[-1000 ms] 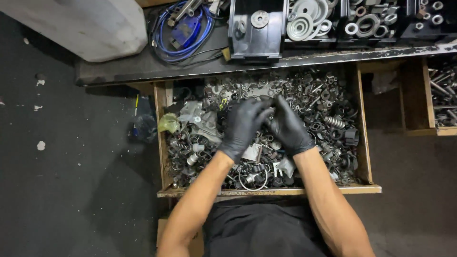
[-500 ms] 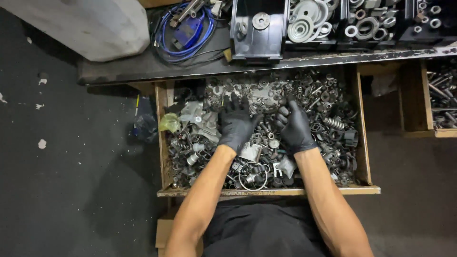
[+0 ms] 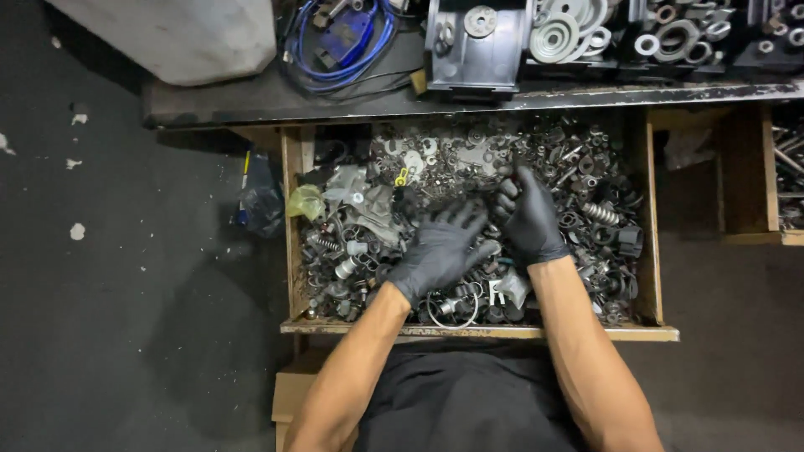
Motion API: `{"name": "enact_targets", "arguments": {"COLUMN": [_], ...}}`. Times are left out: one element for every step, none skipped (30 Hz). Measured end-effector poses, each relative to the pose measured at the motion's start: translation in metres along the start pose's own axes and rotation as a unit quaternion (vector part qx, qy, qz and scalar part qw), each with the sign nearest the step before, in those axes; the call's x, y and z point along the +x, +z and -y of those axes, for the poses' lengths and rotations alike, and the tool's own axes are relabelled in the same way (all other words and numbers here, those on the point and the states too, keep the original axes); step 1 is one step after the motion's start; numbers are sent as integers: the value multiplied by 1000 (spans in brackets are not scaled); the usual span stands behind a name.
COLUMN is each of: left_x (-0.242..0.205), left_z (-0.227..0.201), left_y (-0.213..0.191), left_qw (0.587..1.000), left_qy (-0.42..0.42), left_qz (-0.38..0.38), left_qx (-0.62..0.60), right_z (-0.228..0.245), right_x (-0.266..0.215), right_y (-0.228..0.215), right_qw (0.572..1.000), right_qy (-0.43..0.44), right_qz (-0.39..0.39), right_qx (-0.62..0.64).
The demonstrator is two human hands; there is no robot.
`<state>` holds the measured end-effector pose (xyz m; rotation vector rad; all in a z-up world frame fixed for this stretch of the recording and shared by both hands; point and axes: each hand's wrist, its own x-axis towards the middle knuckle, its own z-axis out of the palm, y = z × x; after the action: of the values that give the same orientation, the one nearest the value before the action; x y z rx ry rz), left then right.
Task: The person sorts through a drawer filled with various small mechanical parts, including springs, washers, and metal components. They pick up and examine several items, such as a small metal tube and a spring, before placing them back into the drawer.
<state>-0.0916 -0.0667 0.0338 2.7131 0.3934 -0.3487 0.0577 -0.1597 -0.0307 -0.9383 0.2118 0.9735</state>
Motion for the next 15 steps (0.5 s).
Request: {"name": "enact_targets", "arguments": {"left_x": [-5, -10, -10, -9, -8, 3, 15, 25, 37, 49, 62, 75, 88, 102, 118], "left_z": [0, -3, 4, 11, 18, 25, 32, 37, 57, 77, 96, 126, 156, 188, 205], "left_y": [-8, -15, -2, 11, 25, 40, 55, 72, 76, 81, 86, 85, 82, 77, 78], "left_qw": [998, 993, 993, 987, 974, 974, 951, 916, 916, 938, 956, 955, 972, 977, 977], "left_qy": [53, 109, 108, 156, 202, 201, 230, 257, 256, 192, 127, 130, 34, -64, -62], "left_qz": [15, 32, 31, -31, -94, -95, -185, -269, -269, -254, -239, -238, -215, -193, -194], "left_qx": [12, 22, 21, -11, -42, -41, -95, -149, -149, -134, -117, -117, -90, -59, -57], "right_z": [-1, -2, -1, -1, 0, 2, 4, 6, 6, 7, 7, 8, 8, 9, 13], "right_x": [4, 5, 6, 7, 8, 7, 6, 3, 4, 4, 5, 2, 0, 0, -1], "right_y": [-5, -11, -12, -13, -13, -12, -10, -11, -11, -12, -14, -14, -14, -11, -8], "right_qw": [1000, 1000, 1000, 1000, 1000, 1000, 1000, 999, 999, 1000, 1000, 1000, 1000, 1000, 1000], "right_qy": [-6, -12, -11, -17, -23, -23, -29, -33, -32, -27, -23, -25, -22, -21, -23], "right_qz": [5, 6, 6, 8, 10, 13, 9, 3, 2, -6, -14, -17, -13, -6, -6], "right_qx": [3, 5, 4, 9, 13, 13, 4, -4, -4, 1, 5, 6, 9, 12, 14]}}
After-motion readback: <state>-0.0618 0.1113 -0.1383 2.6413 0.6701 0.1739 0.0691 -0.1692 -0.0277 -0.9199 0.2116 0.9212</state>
